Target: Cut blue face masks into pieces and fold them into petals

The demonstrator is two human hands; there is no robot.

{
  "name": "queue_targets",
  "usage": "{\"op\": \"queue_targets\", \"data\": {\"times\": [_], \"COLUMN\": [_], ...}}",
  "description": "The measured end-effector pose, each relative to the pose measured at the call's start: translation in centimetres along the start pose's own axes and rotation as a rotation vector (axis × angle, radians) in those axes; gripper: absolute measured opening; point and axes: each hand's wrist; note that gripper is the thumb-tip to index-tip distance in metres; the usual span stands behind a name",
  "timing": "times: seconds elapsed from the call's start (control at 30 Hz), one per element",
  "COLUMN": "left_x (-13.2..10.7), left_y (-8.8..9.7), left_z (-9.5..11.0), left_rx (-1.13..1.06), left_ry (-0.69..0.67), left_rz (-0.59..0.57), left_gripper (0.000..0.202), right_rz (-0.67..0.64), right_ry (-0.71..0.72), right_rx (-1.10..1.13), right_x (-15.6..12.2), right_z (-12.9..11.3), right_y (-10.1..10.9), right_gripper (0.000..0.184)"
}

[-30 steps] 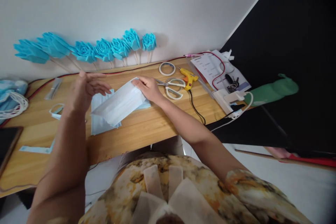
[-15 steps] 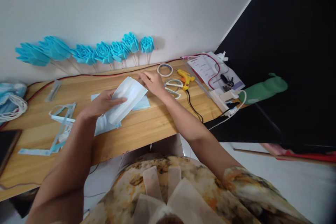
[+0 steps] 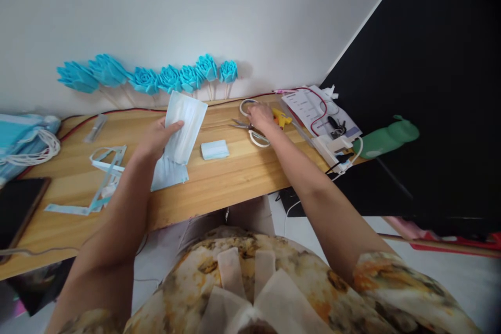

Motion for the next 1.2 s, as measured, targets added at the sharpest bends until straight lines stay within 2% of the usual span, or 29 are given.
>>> {"op": "queue_targets", "data": {"times": [0.13, 0.2, 0.3, 0.4, 0.5, 0.63, 0.73, 0.8, 0.87, 0.93, 1.0, 1.03, 1.13, 1.2], "left_x": [1.1, 1.6, 2.0, 2.4, 2.8, 3.0, 2.8, 2.8, 2.8, 2.6, 1.8, 1.1, -2.1, -4.4], "left_y": [0.8, 1.1, 1.4, 1.9, 2.7, 3.5, 3.7, 3.6, 3.4, 2.9, 2.1, 1.6, -0.2, -1.4], "left_z": [-1.3, -1.7, -1.9, -1.9, -2.3, -2.8, -3.0, -2.9, -2.6, -1.9, -0.5, 0.4, 3.7, 5.8], "left_rx": [-0.061, -0.121, -0.148, -0.134, -0.106, -0.006, 0.207, 0.362, 0.498, 0.572, 0.500, 0.387, 0.033, -0.053], "left_ry": [-0.092, -0.095, -0.086, -0.089, -0.101, -0.105, -0.093, -0.146, -0.268, -0.422, -0.542, -0.569, -0.621, -0.689], "left_rz": [0.043, 0.082, 0.114, 0.102, 0.069, -0.036, -0.239, -0.325, -0.286, -0.132, 0.036, 0.038, -0.102, -0.230], "left_gripper": [0.036, 0.035, 0.030, 0.029, 0.032, 0.035, 0.040, 0.041, 0.041, 0.043, 0.043, 0.040, 0.041, 0.042], "right_rz": [0.020, 0.078, 0.102, -0.022, -0.114, -0.156, -0.240, -0.286, -0.313, -0.311, -0.284, -0.264, -0.205, -0.172], "right_ry": [0.012, -0.017, -0.026, 0.019, 0.021, 0.038, 0.068, 0.100, 0.146, 0.182, 0.203, 0.215, 0.269, 0.310], "right_rx": [0.027, 0.169, 0.693, 1.321, 1.666, 1.744, 1.805, 1.853, 1.860, 1.834, 1.785, 1.756, 1.673, 1.628], "right_x": [0.0, -0.4, -2.3, -5.5, -8.8, -11.7, -13.0, -13.6, -14.2, -14.5, -14.7, -14.7, -14.6, -14.4], "right_z": [0.1, 0.4, 0.6, 0.0, -1.0, -2.2, -3.1, -3.9, -4.7, -5.4, -6.0, -6.3, -7.0, -7.4], "right_y": [1.5, 2.3, 3.2, 3.5, 3.7, 4.5, 5.4, 6.0, 6.6, 7.0, 7.4, 7.6, 8.4, 9.0], "right_gripper": [0.028, 0.027, 0.019, 0.023, 0.031, 0.037, 0.043, 0.047, 0.047, 0.047, 0.048, 0.047, 0.040, 0.034]}}
Point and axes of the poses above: each hand's wrist, its own x-axis towards the middle knuckle, its own y-axis out of the back of the hand, z = x × y, and after that the axes turned 10 degrees about -y, right-handed
